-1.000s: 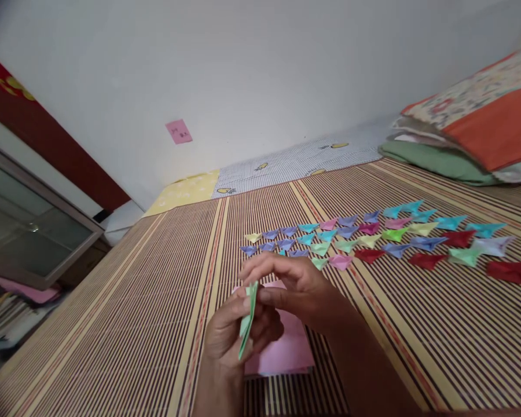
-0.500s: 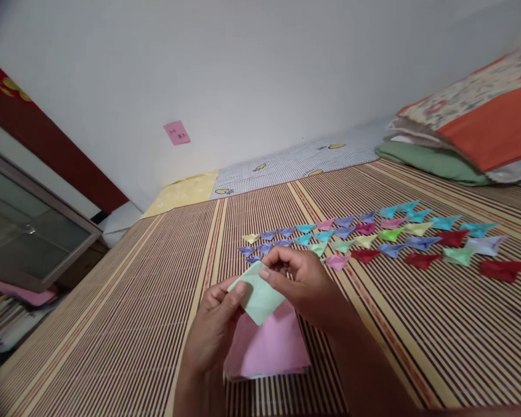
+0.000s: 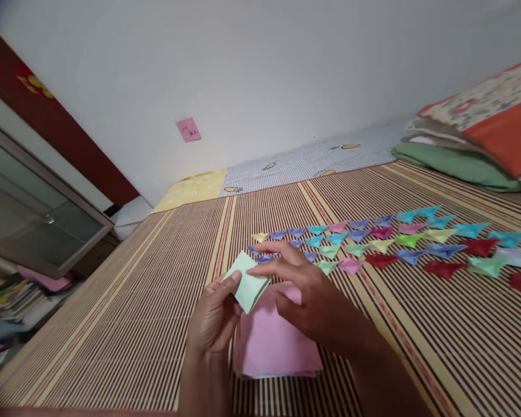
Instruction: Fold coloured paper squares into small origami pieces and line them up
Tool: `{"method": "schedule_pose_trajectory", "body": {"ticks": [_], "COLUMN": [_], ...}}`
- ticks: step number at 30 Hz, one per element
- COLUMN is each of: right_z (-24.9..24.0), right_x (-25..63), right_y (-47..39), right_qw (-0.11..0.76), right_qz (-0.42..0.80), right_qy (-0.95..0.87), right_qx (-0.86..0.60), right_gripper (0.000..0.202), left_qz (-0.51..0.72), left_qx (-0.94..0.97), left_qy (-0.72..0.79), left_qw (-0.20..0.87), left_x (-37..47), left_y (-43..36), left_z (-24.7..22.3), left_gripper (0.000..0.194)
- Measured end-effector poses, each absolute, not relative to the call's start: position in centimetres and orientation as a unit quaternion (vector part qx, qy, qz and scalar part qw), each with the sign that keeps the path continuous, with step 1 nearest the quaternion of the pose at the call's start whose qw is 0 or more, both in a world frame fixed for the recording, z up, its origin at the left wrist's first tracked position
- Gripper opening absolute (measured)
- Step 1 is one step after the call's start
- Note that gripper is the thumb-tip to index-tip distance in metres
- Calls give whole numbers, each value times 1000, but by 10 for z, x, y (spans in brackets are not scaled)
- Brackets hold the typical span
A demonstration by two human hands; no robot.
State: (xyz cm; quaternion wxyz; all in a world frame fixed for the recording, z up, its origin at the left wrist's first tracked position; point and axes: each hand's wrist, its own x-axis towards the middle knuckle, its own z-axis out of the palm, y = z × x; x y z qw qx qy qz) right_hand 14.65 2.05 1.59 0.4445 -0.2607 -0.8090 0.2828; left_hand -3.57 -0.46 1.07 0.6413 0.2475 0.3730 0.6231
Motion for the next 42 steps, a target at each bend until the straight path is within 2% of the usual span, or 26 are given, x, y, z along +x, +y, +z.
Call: {"method": "schedule_pose_trajectory", "body": {"ticks": [4,12,23,27,42], "right_z": [11,4,6,5,5], "right_x": [135,123,122,120,117], "right_y": [20,25,21,20,20], "right_qw": [448,521,546,543,522], "right_qz": [225,238,276,296,294], "right_qy": [-826,-768,-704,-688,-704], "right_qx": [-259,-287,-360,-380,-381], "right_gripper": [43,12,20,18,20], "left_qz": [625,638,615,594,607], "left_qx": [228,223,391,446,418], "left_qy": [347,333,364,397,394], "left_qw": [661,658,580,539,549], "left_x": [-38,-40,-30,-30,-26], "left_y": [-4,-7,-13,-13,-12], "left_z": [9,12,12,10,9], "left_gripper": [30,20,31,20,20]}}
